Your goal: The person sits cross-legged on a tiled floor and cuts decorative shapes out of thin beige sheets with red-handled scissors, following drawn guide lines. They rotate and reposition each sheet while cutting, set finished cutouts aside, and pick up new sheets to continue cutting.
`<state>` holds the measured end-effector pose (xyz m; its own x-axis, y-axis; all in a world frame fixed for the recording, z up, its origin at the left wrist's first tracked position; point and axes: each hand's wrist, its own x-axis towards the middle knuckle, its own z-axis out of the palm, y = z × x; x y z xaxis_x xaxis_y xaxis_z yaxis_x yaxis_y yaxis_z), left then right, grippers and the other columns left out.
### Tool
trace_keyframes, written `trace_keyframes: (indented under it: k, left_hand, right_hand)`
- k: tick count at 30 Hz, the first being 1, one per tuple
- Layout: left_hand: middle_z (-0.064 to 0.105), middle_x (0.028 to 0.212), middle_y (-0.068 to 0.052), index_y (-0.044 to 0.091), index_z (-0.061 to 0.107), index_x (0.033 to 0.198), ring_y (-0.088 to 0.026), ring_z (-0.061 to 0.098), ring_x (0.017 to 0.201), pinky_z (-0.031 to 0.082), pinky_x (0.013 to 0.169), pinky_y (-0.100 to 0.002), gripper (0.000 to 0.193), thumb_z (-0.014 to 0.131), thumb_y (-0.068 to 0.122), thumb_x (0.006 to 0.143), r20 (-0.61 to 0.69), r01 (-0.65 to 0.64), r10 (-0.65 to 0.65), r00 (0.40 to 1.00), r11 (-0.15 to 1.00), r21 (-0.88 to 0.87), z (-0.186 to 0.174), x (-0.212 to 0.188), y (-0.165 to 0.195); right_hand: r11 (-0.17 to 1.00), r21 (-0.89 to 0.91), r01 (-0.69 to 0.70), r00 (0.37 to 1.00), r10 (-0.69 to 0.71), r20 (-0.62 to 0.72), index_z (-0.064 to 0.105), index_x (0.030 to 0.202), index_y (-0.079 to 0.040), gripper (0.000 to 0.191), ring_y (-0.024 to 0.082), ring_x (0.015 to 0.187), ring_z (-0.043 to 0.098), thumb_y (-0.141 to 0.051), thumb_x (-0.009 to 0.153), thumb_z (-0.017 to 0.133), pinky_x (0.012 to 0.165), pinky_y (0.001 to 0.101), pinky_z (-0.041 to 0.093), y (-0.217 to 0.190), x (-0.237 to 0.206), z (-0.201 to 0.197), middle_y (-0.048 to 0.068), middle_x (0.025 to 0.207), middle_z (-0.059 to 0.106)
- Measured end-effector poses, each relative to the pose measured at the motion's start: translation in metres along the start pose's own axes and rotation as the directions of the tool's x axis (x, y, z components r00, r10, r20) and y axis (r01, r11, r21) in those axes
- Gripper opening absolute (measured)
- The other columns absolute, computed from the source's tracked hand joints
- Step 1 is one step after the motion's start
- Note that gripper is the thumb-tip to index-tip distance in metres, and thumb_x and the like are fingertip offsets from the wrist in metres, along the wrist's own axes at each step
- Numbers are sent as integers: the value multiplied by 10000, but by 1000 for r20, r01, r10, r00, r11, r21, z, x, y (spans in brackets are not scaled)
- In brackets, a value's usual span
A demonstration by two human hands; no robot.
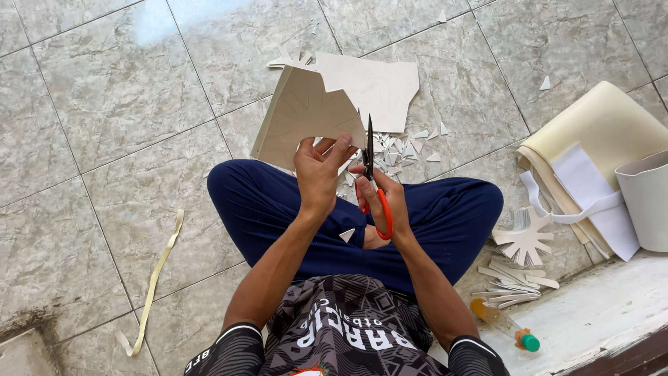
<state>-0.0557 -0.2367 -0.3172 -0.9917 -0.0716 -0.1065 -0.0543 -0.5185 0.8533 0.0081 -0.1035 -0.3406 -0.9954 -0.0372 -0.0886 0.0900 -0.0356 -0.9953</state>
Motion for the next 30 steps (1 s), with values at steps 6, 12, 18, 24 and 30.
trace_keyframes:
  k: [6, 12, 18, 24, 30]
  left_hand:
    - [715, 1100, -209, -112, 585, 1181, -232, 728, 981, 643, 907, -362, 332, 742, 76, 957, 68, 6, -7, 998, 1000, 17, -3, -4, 6]
    - [716, 1155, -217, -68, 526, 1253, -236, 759, 1041, 660, 897, -331, 385, 708, 108, 962, 238, -37, -68, 969, 910, 413, -25, 25, 15]
    - [628, 1318, -244, 5, 549, 1374, -241, 779, 966, 674, 759, -320, 528, 780, 53, 902, 239, -282, 159, 958, 682, 675, -43, 53, 35]
    - [614, 1464, -142, 105, 525, 1492, -208, 764, 1083, 690, 893, -333, 625, 777, 40, 924, 375, -303, 91, 923, 774, 557, -34, 27, 46]
    - [608, 1448, -165, 124, 529, 1484, -189, 749, 1079, 691, 887, -339, 634, 794, 59, 911, 384, -276, 47, 922, 776, 567, -24, 19, 59]
  right_hand:
    - [995, 73, -74, 997, 76, -25, 693, 1014, 42, 466, 61, 424, 439, -419, 1017, 631, 384, 228, 335, 2, -5, -4, -14, 537, 477]
    - [985, 115, -131, 985, 142, -94, 671, 899, 15, 459, 44, 355, 402, -434, 992, 647, 328, 220, 297, 15, -4, -13, -34, 501, 453]
    - [982, -52, -181, 983, 181, -8, 717, 1029, -16, 482, 31, 459, 457, -489, 969, 647, 404, 210, 357, 17, -12, -8, -50, 570, 498]
    - [973, -228, -43, 996, 60, 67, 722, 1198, -76, 545, 38, 526, 565, -553, 959, 610, 479, 204, 437, 3, -8, 1, -44, 587, 551]
    - [962, -273, 7, 997, 13, 72, 734, 1177, -72, 555, 40, 498, 551, -564, 942, 629, 467, 212, 431, -14, -4, 0, -44, 553, 540]
